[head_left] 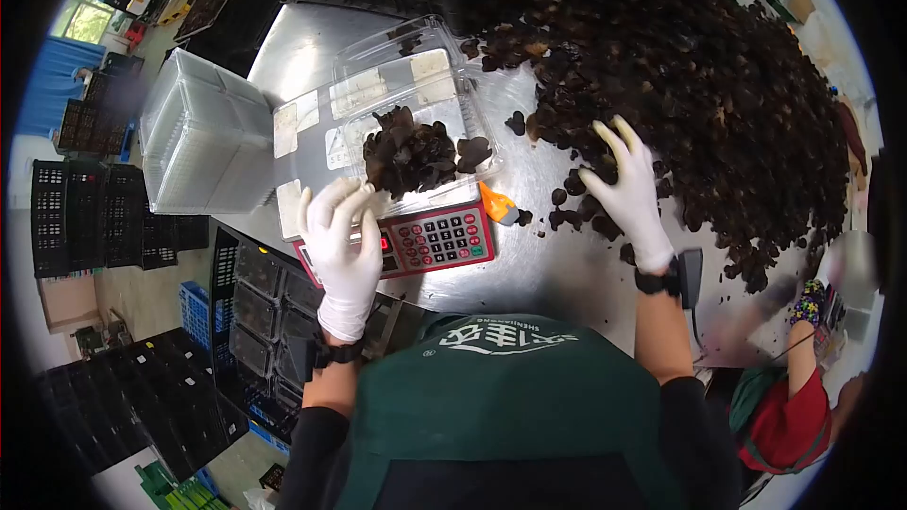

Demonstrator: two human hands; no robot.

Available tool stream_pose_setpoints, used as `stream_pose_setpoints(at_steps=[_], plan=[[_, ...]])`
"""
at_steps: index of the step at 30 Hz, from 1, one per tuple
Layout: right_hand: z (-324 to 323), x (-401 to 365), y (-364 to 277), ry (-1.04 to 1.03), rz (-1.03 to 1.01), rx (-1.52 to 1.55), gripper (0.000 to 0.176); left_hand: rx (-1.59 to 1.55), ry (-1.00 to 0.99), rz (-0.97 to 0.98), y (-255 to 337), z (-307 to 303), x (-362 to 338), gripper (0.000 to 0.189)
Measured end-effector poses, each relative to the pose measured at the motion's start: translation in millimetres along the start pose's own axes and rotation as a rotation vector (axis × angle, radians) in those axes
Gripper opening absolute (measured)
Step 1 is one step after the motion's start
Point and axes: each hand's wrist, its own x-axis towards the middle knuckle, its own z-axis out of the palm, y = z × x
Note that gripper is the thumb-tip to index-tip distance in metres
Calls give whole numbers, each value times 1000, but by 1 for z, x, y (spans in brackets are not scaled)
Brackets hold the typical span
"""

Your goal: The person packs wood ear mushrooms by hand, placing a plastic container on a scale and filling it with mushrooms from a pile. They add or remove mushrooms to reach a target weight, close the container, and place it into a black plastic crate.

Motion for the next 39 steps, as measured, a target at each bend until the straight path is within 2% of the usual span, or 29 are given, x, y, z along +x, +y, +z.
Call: stream_pose_setpoints(at_steps=[1,4,7,10,13,16,19,20,23,24,27,30,33,36,37,39], plan=[[4,-21,18,-45,65,-40,72,10,14,15,0,1,9,31],[13,-58,26,-146,54,-121,77,35,26,85,-3,11,50,35],[24,-68,31,-73,85,-141,73,14,-253,296,-2,20,97,36],[24,-64,31,-66,97,-133,70,84,-530,398,-18,35,113,35],[24,-64,33,-62,93,-128,69,104,-580,377,-29,31,119,31],[25,-65,34,-51,93,-117,68,19,-611,236,-32,12,126,16],[24,-63,30,-43,95,-115,67,-164,-478,82,-43,8,124,20],[24,-63,30,-40,92,-118,67,-115,-492,-49,-45,6,121,13],[24,-62,30,-49,89,-117,67,-679,-450,-420,-35,7,111,15],[24,-62,30,-52,90,-121,68,-582,-477,-334,-40,6,111,15],[25,-62,31,-53,82,-122,68,-871,-437,-484,-38,9,104,16],[25,-62,32,-47,74,-118,68,-867,-411,-504,-38,8,102,16],[25,-62,29,-43,89,-110,67,-872,-305,-432,-40,13,100,17],[25,-63,29,-38,101,-123,67,-309,-265,-141,-29,8,99,19],[26,-63,29,-35,102,-129,66,-189,-291,-97,-28,10,99,22],[25,-64,28,-39,113,-131,66,-140,-403,-144,-14,7,99,22]])
